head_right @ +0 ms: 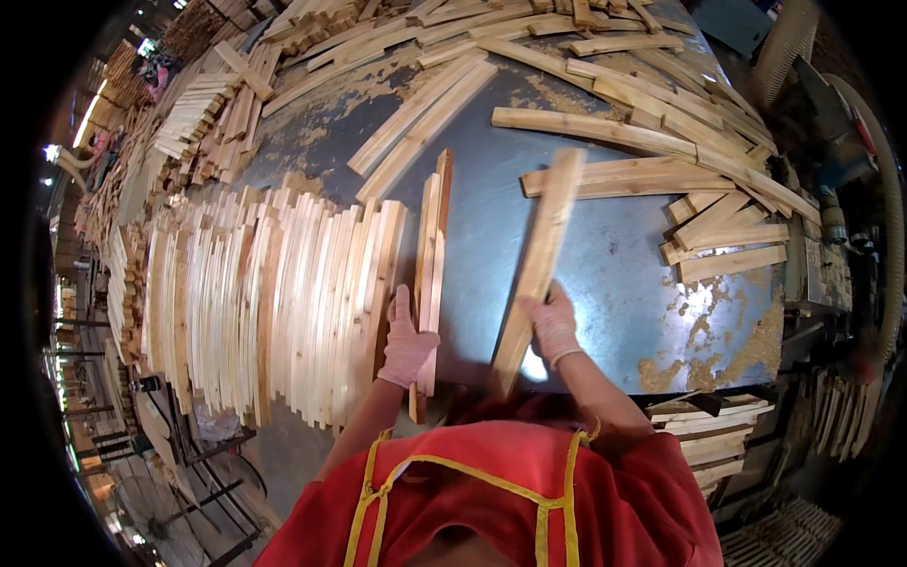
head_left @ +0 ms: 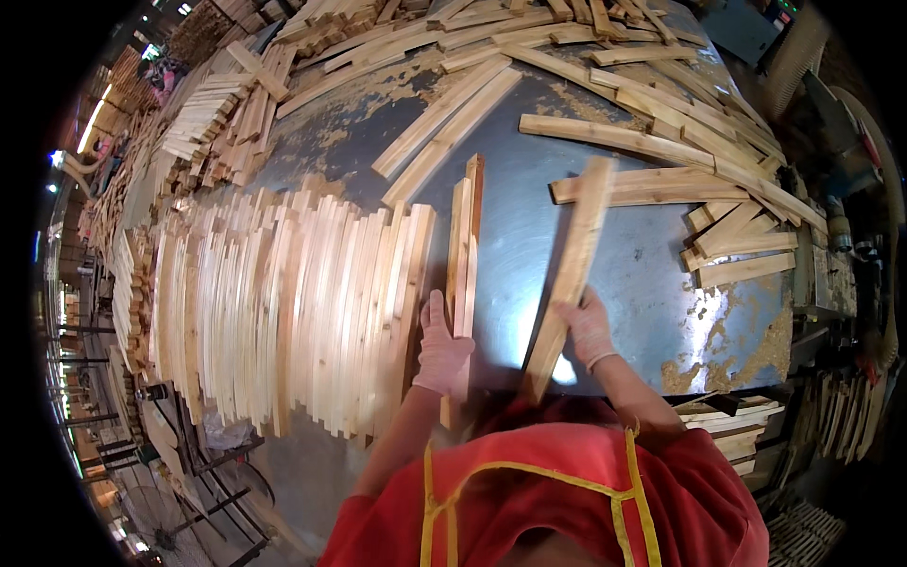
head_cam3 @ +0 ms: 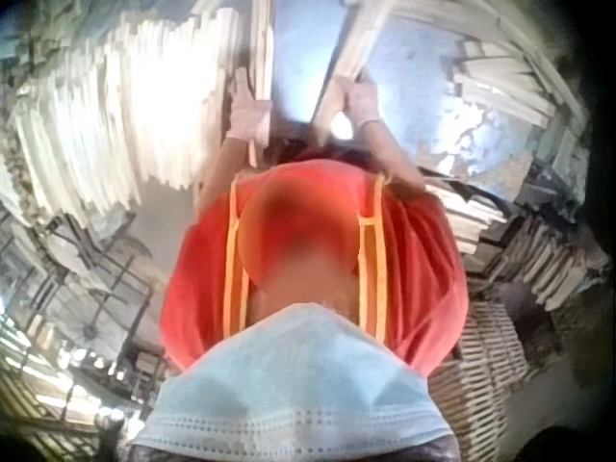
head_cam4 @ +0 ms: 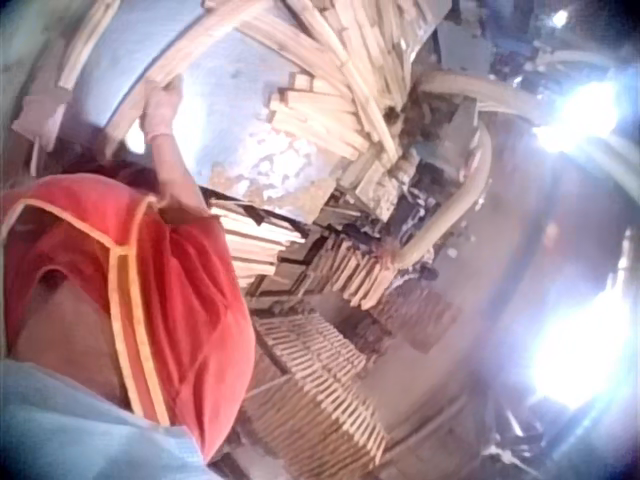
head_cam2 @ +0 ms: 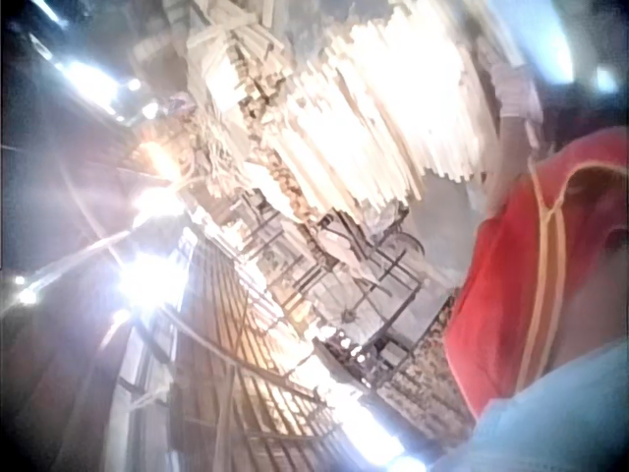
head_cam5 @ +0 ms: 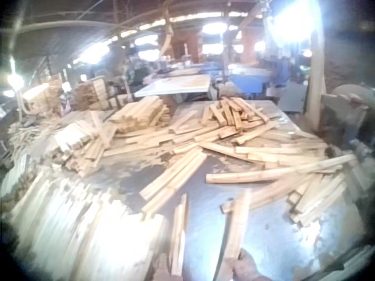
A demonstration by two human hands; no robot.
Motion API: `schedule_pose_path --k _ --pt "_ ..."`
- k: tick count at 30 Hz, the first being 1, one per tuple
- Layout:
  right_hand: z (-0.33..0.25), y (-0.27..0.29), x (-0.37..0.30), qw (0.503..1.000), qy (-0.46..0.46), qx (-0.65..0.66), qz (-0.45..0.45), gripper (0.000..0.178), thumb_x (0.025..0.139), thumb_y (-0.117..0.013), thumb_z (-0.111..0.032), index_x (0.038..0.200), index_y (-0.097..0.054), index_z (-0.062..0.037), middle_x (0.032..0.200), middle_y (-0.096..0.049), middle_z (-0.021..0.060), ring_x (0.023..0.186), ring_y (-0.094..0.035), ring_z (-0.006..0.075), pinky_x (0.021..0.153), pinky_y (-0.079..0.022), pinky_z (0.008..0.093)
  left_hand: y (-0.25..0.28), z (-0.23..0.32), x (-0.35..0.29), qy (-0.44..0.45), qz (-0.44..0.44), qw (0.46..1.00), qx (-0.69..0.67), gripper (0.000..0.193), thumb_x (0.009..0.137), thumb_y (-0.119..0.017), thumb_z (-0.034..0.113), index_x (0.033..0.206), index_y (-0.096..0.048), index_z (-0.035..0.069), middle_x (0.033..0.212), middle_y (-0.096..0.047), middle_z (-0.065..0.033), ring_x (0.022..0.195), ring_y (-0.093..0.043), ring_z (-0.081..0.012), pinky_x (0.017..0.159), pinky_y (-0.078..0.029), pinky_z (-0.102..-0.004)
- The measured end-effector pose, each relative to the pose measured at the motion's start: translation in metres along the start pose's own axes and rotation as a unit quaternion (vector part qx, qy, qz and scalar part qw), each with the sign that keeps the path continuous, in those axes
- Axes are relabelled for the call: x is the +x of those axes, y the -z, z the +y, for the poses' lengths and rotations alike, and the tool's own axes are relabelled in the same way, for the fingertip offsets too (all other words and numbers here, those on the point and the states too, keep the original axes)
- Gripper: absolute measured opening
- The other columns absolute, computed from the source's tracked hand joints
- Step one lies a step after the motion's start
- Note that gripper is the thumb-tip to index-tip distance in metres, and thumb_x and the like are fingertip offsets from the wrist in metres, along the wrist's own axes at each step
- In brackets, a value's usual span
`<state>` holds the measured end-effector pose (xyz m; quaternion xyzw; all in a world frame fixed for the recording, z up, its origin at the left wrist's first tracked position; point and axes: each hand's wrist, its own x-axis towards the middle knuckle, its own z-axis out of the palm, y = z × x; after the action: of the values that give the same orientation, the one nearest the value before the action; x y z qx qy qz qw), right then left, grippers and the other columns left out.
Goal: The person repeatedly picks up thin wooden planks from a scattered pile on a metal table and stacks them neatly. They handle the planks one by one or in small groups, aligning them into a growing stack on the left side of the table.
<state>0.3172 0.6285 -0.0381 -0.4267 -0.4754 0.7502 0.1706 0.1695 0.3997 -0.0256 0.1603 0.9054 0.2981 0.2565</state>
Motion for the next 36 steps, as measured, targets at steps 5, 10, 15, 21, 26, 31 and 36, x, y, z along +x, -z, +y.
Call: schedule_pose_path --k 5,10,15,21,26,31,36 --pt "0.046 -0.061 -0.022 0.978 -0.041 -0.177 -0.100 0.036 0.090 -0.073 -0.009 0.123 -0.064 0.0007 0.103 -0.072 0.0106 0.091 -0.068 0.0201 0.084 -0.057 0.0348 0.019 -0.061 -0.035 0.020 -0.146 0.953 -0.264 0.093 0.083 -0.070 0.012 0.168 -0.031 0.013 0.164 -0.043 -0.0213 0.147 -0.049 -0.0390 0.118 -0.043 -0.0430" --pt "0.053 -0.121 -0.055 0.884 0.057 -0.395 -0.242 0.065 0.089 -0.073 -0.024 0.146 -0.049 -0.0025 0.123 -0.071 0.0240 0.114 -0.068 0.0379 0.102 -0.051 0.0412 0.038 -0.039 -0.080 -0.087 0.068 0.993 0.049 0.067 0.092 -0.068 0.024 0.154 -0.049 0.005 0.154 -0.052 -0.0236 0.139 -0.052 -0.0428 0.118 -0.042 -0.0494" --pt "0.038 -0.137 -0.017 0.824 -0.019 -0.288 -0.488 0.039 0.094 -0.070 -0.020 0.124 -0.059 0.0021 0.109 -0.071 0.0159 0.102 -0.067 0.0256 0.095 -0.052 0.0367 0.039 -0.039 -0.071 -0.155 0.153 0.960 0.178 0.077 0.088 -0.077 0.034 0.153 -0.050 0.004 0.154 -0.050 -0.0217 0.142 -0.047 -0.0424 0.119 -0.038 -0.0531" --pt "-0.040 -0.018 0.132 0.896 0.249 -0.316 -0.187 0.045 0.096 -0.068 -0.027 0.135 -0.064 -0.0036 0.106 -0.073 0.0175 0.102 -0.069 0.0299 0.092 -0.054 0.0404 0.036 -0.050 -0.047 -0.196 0.133 0.924 0.299 0.079 0.079 -0.078 0.030 0.149 -0.050 0.006 0.154 -0.048 -0.0166 0.144 -0.042 -0.0425 0.122 -0.029 -0.0610" --pt "-0.193 0.102 0.220 0.702 0.288 -0.648 0.057 0.059 0.089 -0.071 -0.028 0.143 -0.059 -0.0079 0.127 -0.070 0.0221 0.119 -0.066 0.0408 0.103 -0.052 0.0463 0.034 -0.055 -0.046 -0.233 0.171 0.910 0.298 0.077 0.074 -0.077 0.024 0.145 -0.052 0.007 0.152 -0.049 -0.0167 0.143 -0.043 -0.0440 0.121 -0.031 -0.0624" --pt "-0.229 0.114 0.238 0.511 0.163 -0.839 -0.085 0.098 0.076 -0.086 -0.037 0.158 -0.041 -0.0106 0.143 -0.064 0.0164 0.133 -0.059 0.0377 0.108 -0.047 0.0509 0.031 -0.055 -0.041 -0.224 0.172 0.914 0.291 0.064 0.072 -0.074 0.022 0.133 -0.060 0.008 0.141 -0.055 -0.0180 0.136 -0.048 -0.0477 0.115 -0.038 -0.0650" --pt "-0.206 0.109 0.204 0.426 0.145 -0.886 -0.108 0.105 0.074 -0.088 -0.043 0.161 -0.038 -0.0134 0.137 -0.065 0.0097 0.131 -0.059 0.0316 0.106 -0.045 0.0472 0.036 -0.039 -0.039 -0.194 0.141 0.921 0.308 0.061 0.071 -0.073 0.019 0.130 -0.060 0.007 0.136 -0.056 -0.0184 0.132 -0.049 -0.0492 0.112 -0.040 -0.0644"
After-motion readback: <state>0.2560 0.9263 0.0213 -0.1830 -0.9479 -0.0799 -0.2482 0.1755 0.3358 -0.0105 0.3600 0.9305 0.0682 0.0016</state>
